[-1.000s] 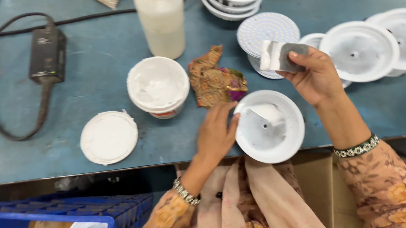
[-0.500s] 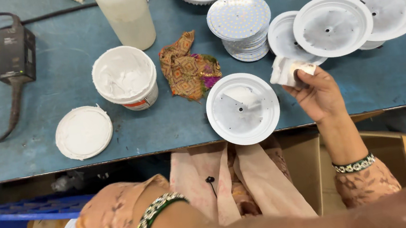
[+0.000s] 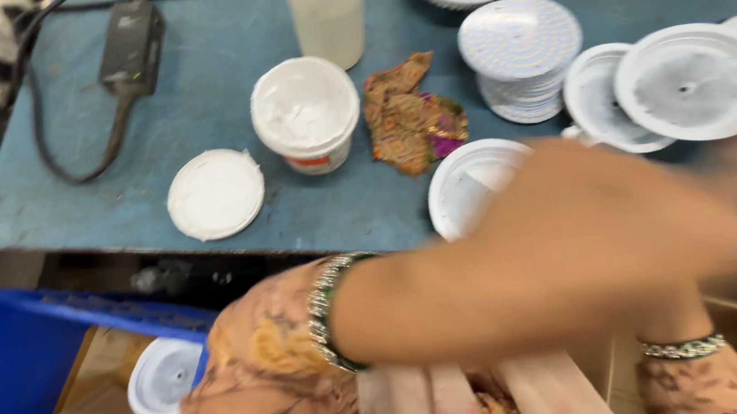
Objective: The person applies a white paste to the interior surface of white circular plastic parts using a small rectangular tool. They repeatedly dip the tool into a container of paste and spread it evenly inside each part, then place the finished parts into a blue crate.
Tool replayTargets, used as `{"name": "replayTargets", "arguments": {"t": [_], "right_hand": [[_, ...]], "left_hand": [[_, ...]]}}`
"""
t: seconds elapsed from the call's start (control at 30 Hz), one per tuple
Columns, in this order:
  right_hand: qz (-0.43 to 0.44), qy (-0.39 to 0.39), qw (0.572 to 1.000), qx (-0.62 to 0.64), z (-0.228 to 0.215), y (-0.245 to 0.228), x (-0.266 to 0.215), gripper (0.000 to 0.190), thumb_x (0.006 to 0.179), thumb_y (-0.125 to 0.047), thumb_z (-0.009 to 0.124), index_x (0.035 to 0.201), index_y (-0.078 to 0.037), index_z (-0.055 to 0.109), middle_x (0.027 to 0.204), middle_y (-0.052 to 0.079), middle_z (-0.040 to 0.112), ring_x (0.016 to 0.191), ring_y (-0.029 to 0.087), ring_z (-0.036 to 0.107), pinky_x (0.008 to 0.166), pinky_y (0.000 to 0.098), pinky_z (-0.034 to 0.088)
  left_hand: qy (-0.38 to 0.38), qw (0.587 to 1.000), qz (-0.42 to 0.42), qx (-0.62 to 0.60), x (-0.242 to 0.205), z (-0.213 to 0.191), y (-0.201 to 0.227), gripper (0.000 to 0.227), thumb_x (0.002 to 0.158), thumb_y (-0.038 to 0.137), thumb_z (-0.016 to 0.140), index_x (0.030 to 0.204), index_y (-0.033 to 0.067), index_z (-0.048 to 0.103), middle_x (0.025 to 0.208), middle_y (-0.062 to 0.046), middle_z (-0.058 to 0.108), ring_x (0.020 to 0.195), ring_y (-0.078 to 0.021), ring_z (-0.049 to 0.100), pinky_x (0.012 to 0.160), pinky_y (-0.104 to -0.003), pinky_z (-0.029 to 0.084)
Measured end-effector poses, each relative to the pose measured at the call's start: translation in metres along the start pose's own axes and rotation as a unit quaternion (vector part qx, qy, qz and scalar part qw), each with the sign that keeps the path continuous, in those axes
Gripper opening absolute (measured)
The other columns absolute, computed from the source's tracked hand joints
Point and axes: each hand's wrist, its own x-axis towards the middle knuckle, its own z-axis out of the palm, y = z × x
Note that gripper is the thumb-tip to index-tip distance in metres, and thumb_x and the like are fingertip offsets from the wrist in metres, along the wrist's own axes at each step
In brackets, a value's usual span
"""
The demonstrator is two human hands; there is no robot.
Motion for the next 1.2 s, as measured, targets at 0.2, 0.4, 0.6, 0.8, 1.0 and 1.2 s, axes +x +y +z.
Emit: {"name": "replayTargets", "arguments": {"t": [0.2,0.4,0.6,0.8,1.0,1.2], "right_hand": [[-0.048,-0.007,0.972,-0.229,0.027,0.013,-0.007,0.019,0.095,-0.001,0.068,0.113,0.001,0.074,0.107,0.012,0.076,0.095,0.019,0.071,0.088,0.0349,0.057],[-0.279,-0.131,0.663,-0.682,0.081,0.004,-0.015,0.029,0.087,-0.003,0.069,0.114,-0.012,0.077,0.105,0.007,0.076,0.094,0.028,0.071,0.082,0.0366,0.055],[-0.322,-0.186,0.572,-0.731,0.075,-0.019,-0.033,0.043,0.077,0.005,0.064,0.115,-0.012,0.076,0.114,0.001,0.075,0.103,0.025,0.068,0.092,0.0377,0.051],[-0.380,-0.215,0.525,-0.731,0.064,-0.007,-0.040,0.044,0.076,0.001,0.065,0.119,-0.007,0.071,0.124,0.006,0.072,0.114,0.024,0.067,0.097,0.0388,0.051],[-0.369,-0.215,0.514,-0.744,0.057,-0.001,-0.040,0.041,0.080,-0.003,0.065,0.121,-0.007,0.069,0.127,0.006,0.071,0.117,0.023,0.066,0.099,0.0394,0.050],[-0.328,-0.190,0.493,-0.783,0.065,0.020,-0.069,0.051,0.073,0.001,0.062,0.124,0.000,0.067,0.124,0.015,0.070,0.106,0.027,0.067,0.093,0.0410,0.050]], "left_hand": [[0.352,0.929,-0.114,0.021,-0.006,-0.006,-0.165,0.057,0.098,0.049,0.059,0.139,0.0090,0.055,0.113,-0.013,0.074,0.097,-0.0299,0.074,0.078,-0.043,0.056],[0.281,0.928,-0.238,-0.050,0.017,0.058,-0.230,0.047,0.098,0.048,0.052,0.127,0.0143,0.066,0.101,-0.015,0.075,0.098,-0.0345,0.071,0.083,-0.046,0.053],[0.385,0.913,-0.137,-0.003,0.012,0.069,-0.232,0.035,0.105,0.038,0.052,0.113,0.0098,0.071,0.102,-0.017,0.074,0.094,-0.0365,0.070,0.080,-0.046,0.053],[0.368,0.907,-0.182,-0.090,0.012,0.065,-0.228,0.036,0.100,0.038,0.056,0.122,0.0141,0.071,0.075,-0.015,0.071,0.067,-0.0305,0.070,0.067,-0.040,0.053],[0.387,0.904,-0.158,-0.092,0.009,0.065,-0.223,0.036,0.101,0.037,0.055,0.126,0.0151,0.070,0.074,-0.013,0.071,0.068,-0.0293,0.071,0.064,-0.040,0.052],[0.409,0.898,-0.143,-0.074,0.008,0.069,-0.221,0.034,0.103,0.036,0.055,0.125,0.0134,0.069,0.088,-0.014,0.074,0.078,-0.0315,0.072,0.070,-0.041,0.053]]}}
